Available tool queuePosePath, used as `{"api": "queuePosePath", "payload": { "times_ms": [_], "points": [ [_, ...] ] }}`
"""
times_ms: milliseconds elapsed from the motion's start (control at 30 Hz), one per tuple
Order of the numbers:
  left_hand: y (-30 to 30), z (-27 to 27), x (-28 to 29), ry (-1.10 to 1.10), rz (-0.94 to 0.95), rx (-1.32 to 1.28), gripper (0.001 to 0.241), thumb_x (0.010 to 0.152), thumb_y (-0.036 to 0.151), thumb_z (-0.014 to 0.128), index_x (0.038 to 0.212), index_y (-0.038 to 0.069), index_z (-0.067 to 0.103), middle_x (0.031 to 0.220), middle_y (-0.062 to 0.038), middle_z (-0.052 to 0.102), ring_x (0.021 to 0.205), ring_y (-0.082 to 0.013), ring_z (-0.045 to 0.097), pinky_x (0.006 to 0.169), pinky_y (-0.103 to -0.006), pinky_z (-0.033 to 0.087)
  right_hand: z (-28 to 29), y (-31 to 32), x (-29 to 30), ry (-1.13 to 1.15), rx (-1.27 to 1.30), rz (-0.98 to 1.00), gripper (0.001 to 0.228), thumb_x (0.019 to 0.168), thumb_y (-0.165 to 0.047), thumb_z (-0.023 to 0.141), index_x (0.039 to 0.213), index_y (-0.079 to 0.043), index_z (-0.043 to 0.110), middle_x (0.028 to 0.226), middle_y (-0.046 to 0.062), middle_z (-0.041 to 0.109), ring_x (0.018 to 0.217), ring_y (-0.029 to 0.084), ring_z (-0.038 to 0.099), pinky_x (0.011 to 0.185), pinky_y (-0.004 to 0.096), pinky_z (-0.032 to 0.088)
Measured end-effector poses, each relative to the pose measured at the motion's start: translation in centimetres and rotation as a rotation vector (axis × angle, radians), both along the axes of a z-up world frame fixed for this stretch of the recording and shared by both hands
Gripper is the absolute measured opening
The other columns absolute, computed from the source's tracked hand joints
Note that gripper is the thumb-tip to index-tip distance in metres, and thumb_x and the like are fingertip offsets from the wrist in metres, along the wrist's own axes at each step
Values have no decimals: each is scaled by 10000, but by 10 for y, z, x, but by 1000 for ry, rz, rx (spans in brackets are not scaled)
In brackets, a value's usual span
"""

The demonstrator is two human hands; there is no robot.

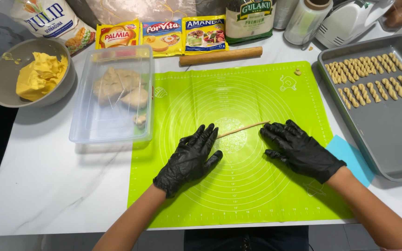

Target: Rolling out dough with a rolling pin, cutting it into strips using a scraper, and twisting the strips into decorative shapes on a silicone mat.

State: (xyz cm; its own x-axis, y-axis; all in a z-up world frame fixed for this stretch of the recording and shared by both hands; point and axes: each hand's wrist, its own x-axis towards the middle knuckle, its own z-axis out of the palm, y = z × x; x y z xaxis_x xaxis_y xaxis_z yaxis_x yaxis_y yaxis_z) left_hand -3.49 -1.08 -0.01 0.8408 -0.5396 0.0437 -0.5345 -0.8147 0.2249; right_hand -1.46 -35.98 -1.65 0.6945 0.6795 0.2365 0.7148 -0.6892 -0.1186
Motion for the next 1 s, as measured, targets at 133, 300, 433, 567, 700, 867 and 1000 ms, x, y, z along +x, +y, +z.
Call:
{"api": "queuePosePath", "payload": {
  "times_ms": [133, 300, 433, 567, 700, 867, 1000],
  "points": [
    [6, -17, 6, -149, 61, -29, 652, 1029, 491, 491, 1591, 184, 367, 1618, -89, 401, 1483, -264, 383, 1086, -442, 396, 2, 7, -6, 80, -118, -47, 700, 969, -541, 564, 1554, -176, 440, 1534, 146, 495, 1397, 315, 483, 1250, 467, 255],
    [7, 4, -22, 20, -34, -76, 669, 1035, 466, 472, 1610, 166, 309, 1646, -114, 341, 1501, -330, 318, 1125, -497, 334, 6, 7, 19, 268, -159, -120, 691, 1008, -561, 484, 1607, -246, 346, 1646, 88, 350, 1496, 271, 338, 1290, 444, 102],
    [-2, -1, -52, -46, -69, -192, 684, 1047, 427, 477, 1572, 14, 327, 1635, -198, 329, 1514, -371, 299, 1147, -499, 315, 9, 24, 54, 375, -135, -122, 722, 1012, -568, 365, 1639, -257, 189, 1696, 67, 182, 1547, 287, 169, 1254, 473, 18],
    [-9, -3, -58, -56, -153, -189, 656, 1049, 433, 465, 1570, 49, 352, 1617, -160, 389, 1478, -345, 388, 1114, -490, 339, 6, 38, 85, 320, -116, -89, 710, 1022, -555, 356, 1640, -237, 208, 1686, 93, 230, 1539, 338, 208, 1240, 528, 78],
    [-1, 18, -39, -263, -132, -184, 641, 1051, 406, 498, 1585, 84, 353, 1632, -99, 401, 1499, -333, 400, 1125, -428, 335, 25, 44, 85, 423, -88, -103, 731, 1002, -569, 365, 1641, -258, 192, 1709, 65, 158, 1564, 325, 122, 1246, 513, 19],
    [22, -3, -20, -211, -27, -158, 655, 1038, 435, 490, 1544, 30, 395, 1600, -174, 415, 1472, -359, 407, 1118, -471, 358, 22, 19, 48, 324, -87, -92, 714, 1008, -543, 410, 1631, -236, 246, 1685, 81, 233, 1542, 327, 190, 1245, 500, 35],
    [20, -6, -34, -209, -82, -154, 636, 1042, 425, 496, 1567, 85, 380, 1602, -139, 427, 1485, -334, 390, 1142, -458, 328, 11, 14, 38, 396, -130, -112, 725, 1000, -558, 422, 1635, -277, 212, 1683, 73, 217, 1540, 319, 182, 1252, 485, 19]
  ]
}}
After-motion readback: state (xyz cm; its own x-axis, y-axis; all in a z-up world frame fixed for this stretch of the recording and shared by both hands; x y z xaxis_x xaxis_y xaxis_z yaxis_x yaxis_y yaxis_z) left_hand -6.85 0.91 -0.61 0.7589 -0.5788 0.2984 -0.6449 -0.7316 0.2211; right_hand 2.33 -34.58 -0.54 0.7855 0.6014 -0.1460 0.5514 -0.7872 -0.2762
